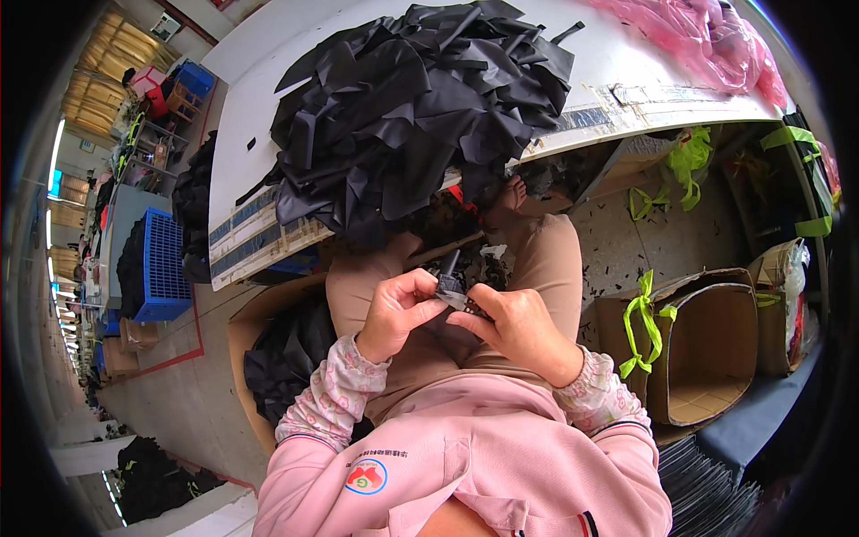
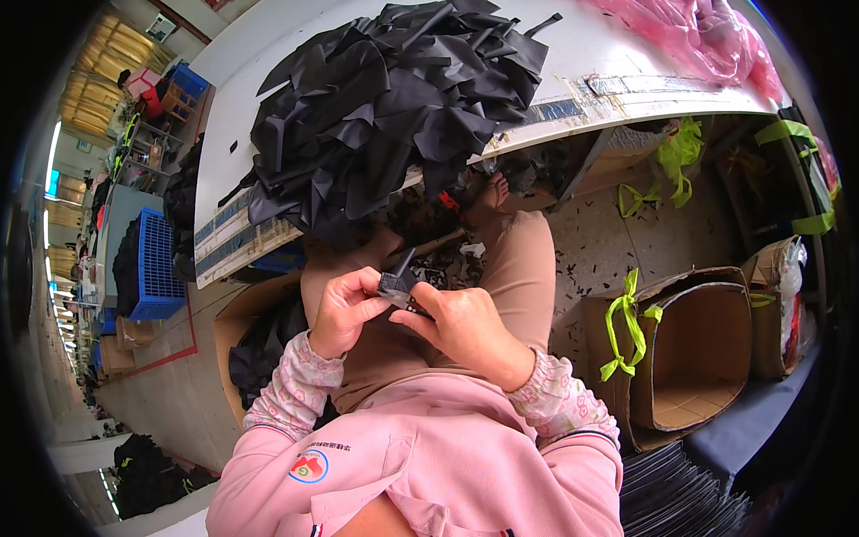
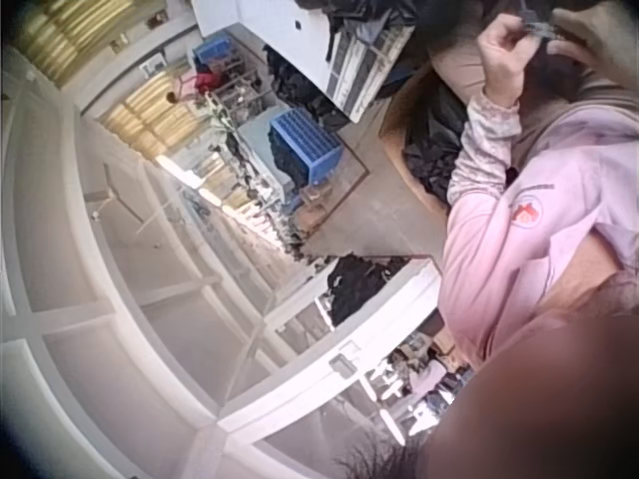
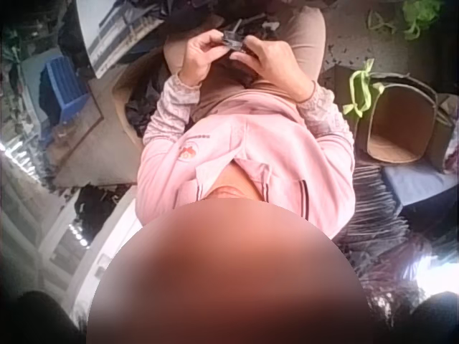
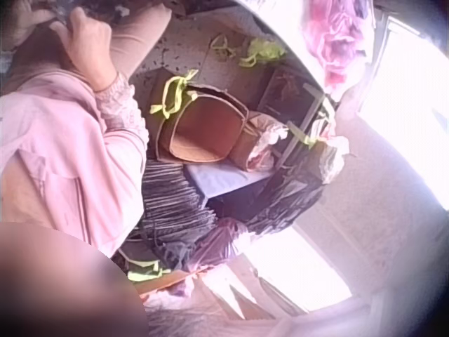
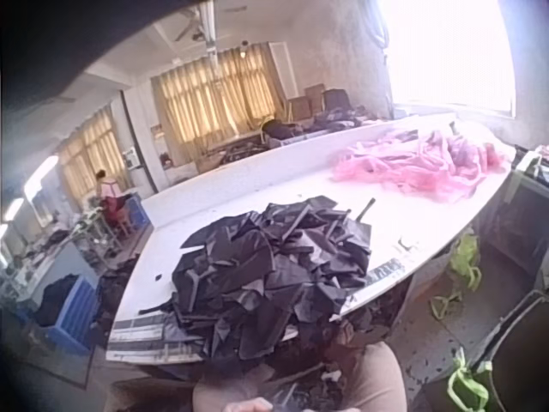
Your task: The recorder is trimming and inspecting black fabric components at a production workstation.
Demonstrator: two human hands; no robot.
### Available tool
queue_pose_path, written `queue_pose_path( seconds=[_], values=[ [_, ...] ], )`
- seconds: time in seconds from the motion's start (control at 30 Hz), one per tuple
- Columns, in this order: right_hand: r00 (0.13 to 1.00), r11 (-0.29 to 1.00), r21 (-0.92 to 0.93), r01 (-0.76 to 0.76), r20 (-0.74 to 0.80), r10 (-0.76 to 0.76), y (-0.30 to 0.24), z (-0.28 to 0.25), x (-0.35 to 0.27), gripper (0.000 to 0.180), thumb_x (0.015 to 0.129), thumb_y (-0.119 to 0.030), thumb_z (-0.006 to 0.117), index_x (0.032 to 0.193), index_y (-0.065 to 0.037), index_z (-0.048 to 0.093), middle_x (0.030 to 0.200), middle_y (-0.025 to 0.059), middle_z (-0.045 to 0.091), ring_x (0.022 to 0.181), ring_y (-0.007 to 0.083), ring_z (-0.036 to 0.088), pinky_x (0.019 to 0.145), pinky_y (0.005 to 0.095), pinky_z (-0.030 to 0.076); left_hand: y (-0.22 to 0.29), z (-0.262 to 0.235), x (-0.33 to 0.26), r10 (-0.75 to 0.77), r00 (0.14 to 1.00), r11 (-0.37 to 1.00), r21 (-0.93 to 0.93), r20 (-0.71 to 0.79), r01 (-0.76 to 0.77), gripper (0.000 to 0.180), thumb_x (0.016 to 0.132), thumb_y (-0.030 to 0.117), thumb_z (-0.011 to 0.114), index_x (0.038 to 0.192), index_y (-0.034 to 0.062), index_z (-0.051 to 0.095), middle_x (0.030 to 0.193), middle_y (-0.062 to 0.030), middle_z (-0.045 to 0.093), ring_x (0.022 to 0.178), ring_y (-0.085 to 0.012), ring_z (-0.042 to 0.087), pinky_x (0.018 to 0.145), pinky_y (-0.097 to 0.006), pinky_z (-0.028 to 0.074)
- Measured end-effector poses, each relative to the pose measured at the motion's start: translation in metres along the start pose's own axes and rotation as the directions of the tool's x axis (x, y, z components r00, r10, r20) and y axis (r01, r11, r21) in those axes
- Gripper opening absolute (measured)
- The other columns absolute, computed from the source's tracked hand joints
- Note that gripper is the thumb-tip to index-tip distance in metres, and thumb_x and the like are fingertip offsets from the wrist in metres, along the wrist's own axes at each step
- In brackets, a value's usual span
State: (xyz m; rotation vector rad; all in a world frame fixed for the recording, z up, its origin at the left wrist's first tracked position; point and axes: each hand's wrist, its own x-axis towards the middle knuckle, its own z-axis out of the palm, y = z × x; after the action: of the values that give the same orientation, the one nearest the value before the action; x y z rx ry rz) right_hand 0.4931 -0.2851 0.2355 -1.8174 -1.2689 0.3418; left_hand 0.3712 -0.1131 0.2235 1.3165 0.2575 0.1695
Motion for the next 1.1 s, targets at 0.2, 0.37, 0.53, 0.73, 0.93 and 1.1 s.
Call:
queue_pose_path(
  seconds=[0.2, 0.37, 0.53, 0.73, 0.93, 1.1],
  values=[
    [0.998, 0.994, 0.097, -0.060, -0.001, 0.060, 0.0033, -0.0022, -0.0035, 0.036, 0.083, -0.026, 0.073, 0.076, 0.000, 0.049, 0.055, 0.0157, 0.049, 0.047, 0.0331, 0.048, 0.046, 0.0382, 0.039, -0.0016, -0.0007, -0.0017, -0.034, 0.999, 0.999, -0.015, -0.033, 0.034, 0.008, 0.084, -0.005, 0.064, 0.089, 0.0008, 0.061, 0.092, 0.0008, 0.055, 0.086, -0.0068, 0.052, 0.080, -0.022, 0.043],
    [0.989, 0.967, 0.212, -0.142, -0.018, 0.149, 0.0092, -0.0029, -0.0062, 0.035, 0.083, -0.025, 0.073, 0.078, 0.001, 0.049, 0.056, 0.0148, 0.049, 0.047, 0.0294, 0.042, 0.046, 0.0351, 0.038, -0.0007, -0.0006, -0.0024, -0.012, 1.000, 1.000, -0.007, -0.021, 0.012, 0.009, 0.084, -0.005, 0.064, 0.091, 0.0005, 0.062, 0.093, 0.0005, 0.056, 0.087, -0.0071, 0.053, 0.081, -0.022, 0.043],
    [0.998, 0.992, 0.104, -0.068, -0.012, 0.069, 0.0056, -0.0008, -0.0072, 0.037, 0.083, -0.034, 0.072, 0.078, -0.003, 0.053, 0.058, 0.0134, 0.057, 0.052, 0.0342, 0.058, 0.047, 0.0403, 0.045, -0.0028, -0.0020, -0.0030, -0.026, 0.999, 1.000, -0.002, -0.021, 0.026, 0.010, 0.084, -0.005, 0.064, 0.092, 0.0002, 0.063, 0.094, -0.0001, 0.057, 0.089, -0.0076, 0.054, 0.082, -0.023, 0.044],
    [1.000, 1.000, 0.030, -0.006, 0.021, 0.005, 0.0026, 0.0000, -0.0043, 0.036, 0.085, -0.036, 0.068, 0.077, -0.004, 0.053, 0.057, 0.0130, 0.057, 0.052, 0.0333, 0.059, 0.048, 0.0409, 0.047, -0.0018, 0.0008, -0.0034, -0.055, 0.998, 0.998, -0.013, -0.012, 0.055, 0.010, 0.084, -0.005, 0.063, 0.093, -0.0004, 0.062, 0.094, -0.0001, 0.057, 0.088, -0.0075, 0.054, 0.081, -0.023, 0.045],
    [0.999, 1.000, -0.003, -0.007, 0.043, 0.007, -0.0004, 0.0006, -0.0042, 0.037, 0.083, -0.032, 0.071, 0.076, -0.002, 0.052, 0.056, 0.0146, 0.054, 0.052, 0.0357, 0.056, 0.047, 0.0405, 0.043, -0.0006, 0.0038, -0.0056, -0.034, 0.999, 0.998, 0.051, -0.032, 0.035, 0.008, 0.085, -0.005, 0.063, 0.091, -0.0005, 0.062, 0.095, -0.0008, 0.055, 0.087, -0.0074, 0.053, 0.079, -0.023, 0.045],
    [0.999, 0.999, 0.021, -0.039, 0.019, 0.039, 0.0026, 0.0007, -0.0074, 0.036, 0.085, -0.031, 0.070, 0.074, -0.002, 0.051, 0.054, 0.0155, 0.053, 0.051, 0.0361, 0.056, 0.047, 0.0415, 0.043, -0.0030, 0.0004, -0.0079, 0.013, 1.000, 0.985, 0.175, -0.007, -0.012, 0.008, 0.084, -0.005, 0.064, 0.090, -0.0005, 0.061, 0.093, -0.0009, 0.054, 0.087, -0.0073, 0.053, 0.079, -0.021, 0.043]
  ],
)
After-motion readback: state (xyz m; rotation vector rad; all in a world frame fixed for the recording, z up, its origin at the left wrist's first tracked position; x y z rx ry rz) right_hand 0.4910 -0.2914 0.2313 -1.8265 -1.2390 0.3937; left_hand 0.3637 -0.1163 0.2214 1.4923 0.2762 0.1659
